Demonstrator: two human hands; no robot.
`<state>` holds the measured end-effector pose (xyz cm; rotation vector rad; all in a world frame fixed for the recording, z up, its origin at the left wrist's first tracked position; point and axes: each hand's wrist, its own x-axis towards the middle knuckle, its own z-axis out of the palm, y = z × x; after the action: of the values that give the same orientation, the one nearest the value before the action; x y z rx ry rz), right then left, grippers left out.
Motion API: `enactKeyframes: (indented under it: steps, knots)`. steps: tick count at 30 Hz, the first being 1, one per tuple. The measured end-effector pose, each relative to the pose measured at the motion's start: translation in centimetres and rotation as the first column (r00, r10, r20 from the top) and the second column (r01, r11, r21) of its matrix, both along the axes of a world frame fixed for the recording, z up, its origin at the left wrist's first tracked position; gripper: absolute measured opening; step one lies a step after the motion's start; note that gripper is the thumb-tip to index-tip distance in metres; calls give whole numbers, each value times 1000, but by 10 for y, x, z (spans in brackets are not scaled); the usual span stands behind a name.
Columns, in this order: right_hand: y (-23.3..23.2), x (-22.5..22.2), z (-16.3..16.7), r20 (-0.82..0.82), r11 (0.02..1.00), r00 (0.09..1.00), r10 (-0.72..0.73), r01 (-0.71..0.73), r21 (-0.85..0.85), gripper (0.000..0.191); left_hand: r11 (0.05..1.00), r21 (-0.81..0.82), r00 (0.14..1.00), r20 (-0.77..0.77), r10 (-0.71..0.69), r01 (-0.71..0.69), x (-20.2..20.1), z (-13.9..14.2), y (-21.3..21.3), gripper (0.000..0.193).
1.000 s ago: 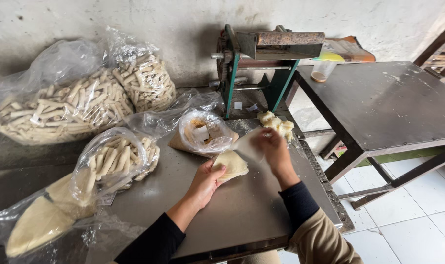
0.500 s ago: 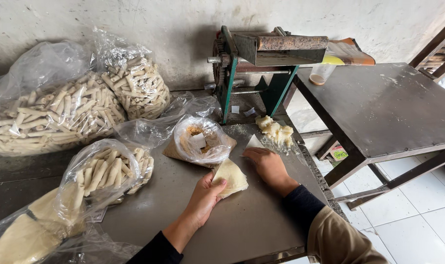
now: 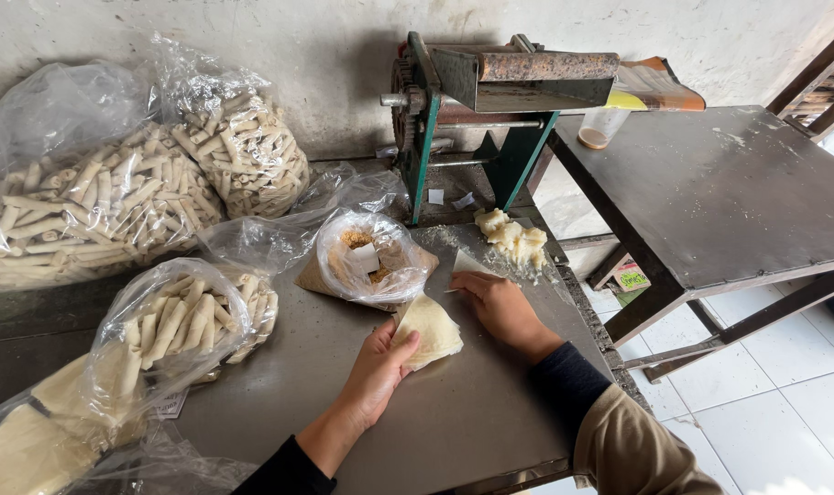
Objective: The person places a small amount of filling onto thin triangular wrappers, folds them into sealed packets, and stacks them on the table. The person handles wrappers and filling by hand, repeatedly repeating the same folding sequence.
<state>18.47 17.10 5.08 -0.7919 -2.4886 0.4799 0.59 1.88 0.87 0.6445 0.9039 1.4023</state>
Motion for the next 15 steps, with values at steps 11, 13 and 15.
enactKeyframes:
  steps: [11,13,15]
  knots:
    - [-44,-7,25,-126,903,908,400,-414,-113,39,994,68,954,282,-102,87,-3,-6,-1,68]
    - [-46,-9,24,-148,904,932,330,-357,-234,27,992,77,980,162,-113,101,-5,-9,-1,48]
    - [-45,-8,23,-178,895,926,333,-370,-249,24,988,109,984,127,-121,108,-5,-11,1,36]
